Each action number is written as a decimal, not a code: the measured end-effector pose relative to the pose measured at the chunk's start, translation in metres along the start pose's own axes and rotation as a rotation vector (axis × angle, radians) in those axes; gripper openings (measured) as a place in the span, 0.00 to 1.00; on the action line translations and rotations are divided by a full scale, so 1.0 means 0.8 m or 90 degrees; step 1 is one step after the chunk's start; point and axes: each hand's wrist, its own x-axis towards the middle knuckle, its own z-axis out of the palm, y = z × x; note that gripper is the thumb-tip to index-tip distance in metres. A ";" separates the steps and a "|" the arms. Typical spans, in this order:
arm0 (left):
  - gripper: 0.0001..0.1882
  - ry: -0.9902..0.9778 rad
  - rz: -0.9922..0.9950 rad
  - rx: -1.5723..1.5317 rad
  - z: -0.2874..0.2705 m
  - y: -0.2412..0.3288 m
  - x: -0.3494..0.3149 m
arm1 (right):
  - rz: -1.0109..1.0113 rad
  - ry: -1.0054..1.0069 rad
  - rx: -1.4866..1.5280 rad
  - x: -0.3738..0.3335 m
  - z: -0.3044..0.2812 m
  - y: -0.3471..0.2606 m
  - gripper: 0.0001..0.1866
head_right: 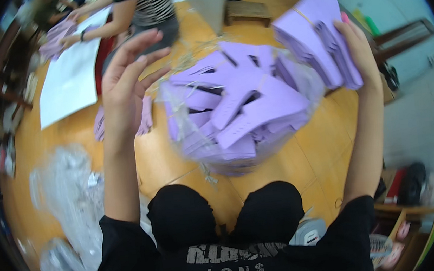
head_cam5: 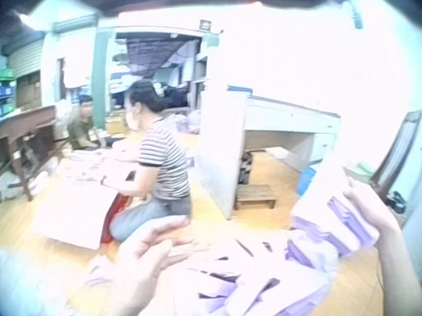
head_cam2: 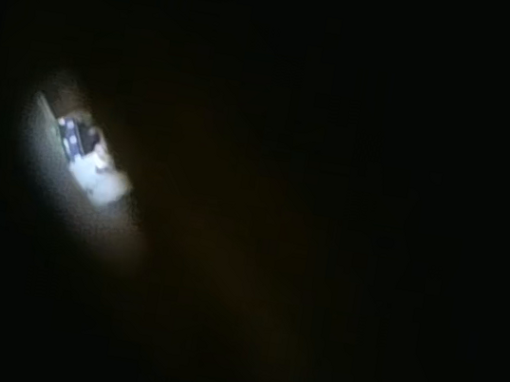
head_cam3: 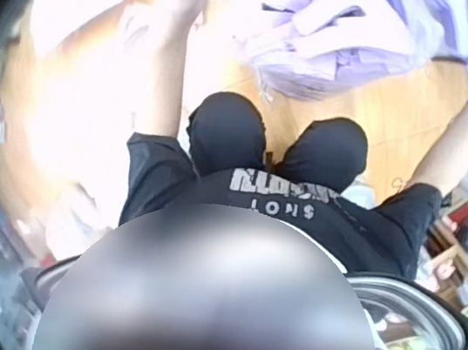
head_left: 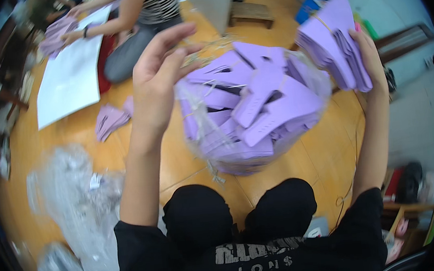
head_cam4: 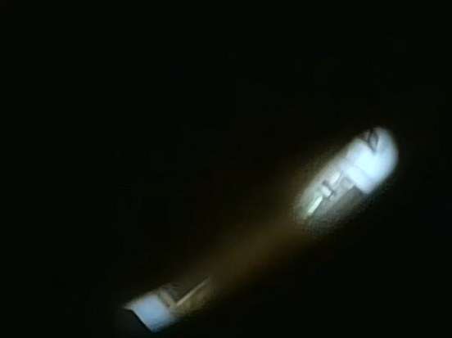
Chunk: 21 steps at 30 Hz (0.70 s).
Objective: The person gathers purple foam pieces, stacks them, and ties them into bundles using rubber bands. They then place the bundles into plastic bags, label the bags with a marker, and load them onto a hand truck for transport.
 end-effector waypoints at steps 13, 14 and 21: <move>0.17 0.432 -0.746 0.857 -0.381 -0.315 -0.367 | 0.040 -0.119 -0.427 0.016 -0.020 0.108 0.25; 0.18 0.408 -0.752 0.915 -0.375 -0.323 -0.376 | 0.006 -0.060 -0.389 -0.002 -0.024 0.098 0.24; 0.27 0.272 -0.922 1.015 -0.346 -0.328 -0.364 | -0.097 -0.146 -0.342 -0.128 -0.002 0.026 0.18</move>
